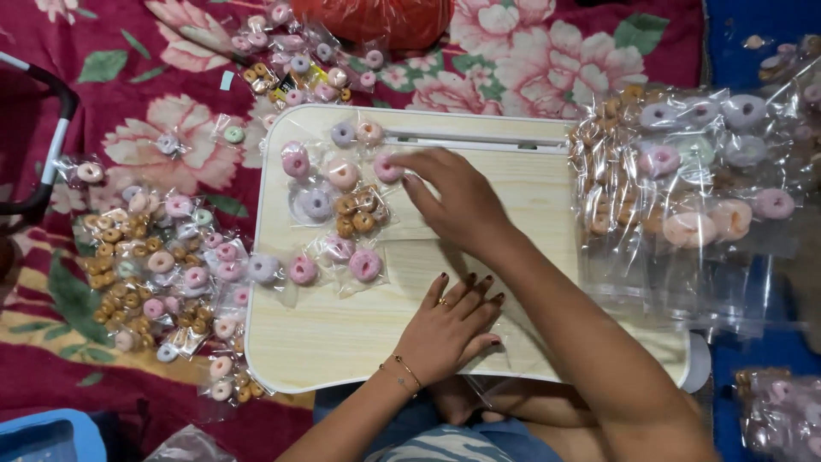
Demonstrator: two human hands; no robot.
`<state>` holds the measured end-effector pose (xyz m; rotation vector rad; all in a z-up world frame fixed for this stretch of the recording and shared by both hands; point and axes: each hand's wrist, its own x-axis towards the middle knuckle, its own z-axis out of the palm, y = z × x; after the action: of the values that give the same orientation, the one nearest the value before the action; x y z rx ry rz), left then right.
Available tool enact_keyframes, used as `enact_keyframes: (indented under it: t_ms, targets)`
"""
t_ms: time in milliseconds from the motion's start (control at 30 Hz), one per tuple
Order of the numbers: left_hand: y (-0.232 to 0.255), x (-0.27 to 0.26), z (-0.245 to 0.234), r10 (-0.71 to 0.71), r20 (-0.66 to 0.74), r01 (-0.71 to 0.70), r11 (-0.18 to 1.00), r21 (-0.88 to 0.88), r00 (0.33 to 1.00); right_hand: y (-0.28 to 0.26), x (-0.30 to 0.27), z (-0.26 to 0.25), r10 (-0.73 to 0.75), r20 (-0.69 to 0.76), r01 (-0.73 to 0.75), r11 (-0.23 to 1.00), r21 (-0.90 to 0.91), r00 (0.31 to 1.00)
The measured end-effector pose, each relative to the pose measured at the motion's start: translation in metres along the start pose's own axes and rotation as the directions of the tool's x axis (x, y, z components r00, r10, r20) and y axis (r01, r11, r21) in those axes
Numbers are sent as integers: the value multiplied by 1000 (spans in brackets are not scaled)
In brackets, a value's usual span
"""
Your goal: Packaging small, individually wrapped donut-shaped snacks into larger plastic bags on a small table.
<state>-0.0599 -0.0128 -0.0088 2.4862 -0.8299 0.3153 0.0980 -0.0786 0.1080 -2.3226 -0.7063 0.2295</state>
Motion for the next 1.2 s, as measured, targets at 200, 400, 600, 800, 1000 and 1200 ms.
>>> enact_keyframes:
  t_ms: [200, 400, 600, 800, 1000, 1200]
  targets:
    - [-2, 1, -2, 13, 71, -5, 994, -113, 997, 58, 37, 57, 44, -72, -67, 935, -348, 996]
    - [-4, 2, 6, -18, 75, 17, 1000, 8, 997, 25, -83, -56, 145, -201, -130, 988, 87, 969]
    - [-1, -1, 8, -16, 115, 13, 1000, 27, 993, 38, -298, -93, 192, 28, -190, 922, 338, 981]
    - [11, 11, -1, -74, 247, 95, 993, -75, 966, 50, -303, 0, 187, -56, -194, 968, -160, 981]
    - [14, 20, -9, -78, 255, 104, 990, -91, 964, 62, -296, 35, -29, -454, -133, 938, -321, 890]
    - [12, 21, -6, -72, 296, 116, 984, -134, 952, 64, -295, 38, -282, -252, 221, 944, -243, 926]
